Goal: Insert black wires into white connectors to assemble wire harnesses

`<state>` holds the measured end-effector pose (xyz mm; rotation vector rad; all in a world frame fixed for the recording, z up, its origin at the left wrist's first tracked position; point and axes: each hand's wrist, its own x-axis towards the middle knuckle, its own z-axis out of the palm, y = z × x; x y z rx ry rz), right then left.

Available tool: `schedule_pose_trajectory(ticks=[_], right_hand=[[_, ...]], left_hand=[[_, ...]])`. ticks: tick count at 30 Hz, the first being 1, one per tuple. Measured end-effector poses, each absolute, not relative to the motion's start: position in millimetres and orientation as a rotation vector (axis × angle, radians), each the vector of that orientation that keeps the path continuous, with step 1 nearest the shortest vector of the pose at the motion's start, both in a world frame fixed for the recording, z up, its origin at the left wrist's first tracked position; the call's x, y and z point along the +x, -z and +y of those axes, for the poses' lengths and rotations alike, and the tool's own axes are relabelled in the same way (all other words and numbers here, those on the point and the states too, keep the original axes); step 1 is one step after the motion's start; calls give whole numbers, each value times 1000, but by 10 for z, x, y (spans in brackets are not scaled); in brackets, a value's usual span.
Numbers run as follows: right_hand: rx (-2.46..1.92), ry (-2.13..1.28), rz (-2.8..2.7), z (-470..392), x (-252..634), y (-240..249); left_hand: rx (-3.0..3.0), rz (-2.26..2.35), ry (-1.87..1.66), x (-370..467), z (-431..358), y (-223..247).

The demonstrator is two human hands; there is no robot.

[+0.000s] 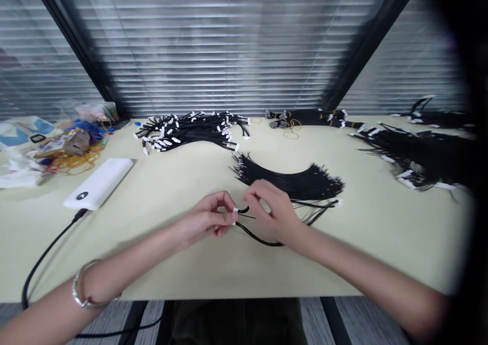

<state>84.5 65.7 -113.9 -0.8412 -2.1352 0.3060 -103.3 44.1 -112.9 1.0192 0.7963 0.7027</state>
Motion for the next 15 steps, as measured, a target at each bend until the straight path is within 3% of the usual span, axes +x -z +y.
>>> schedule_pose_trajectory(ticks=[8, 15], right_hand=[[-1321, 287, -2466, 1477, 501, 1235], [-1305, 265, -2475, 1618, 347, 1335]], left_hand=[[1018, 847, -722, -1036, 461, 1148], [1010, 839, -727, -1036, 462, 1135]])
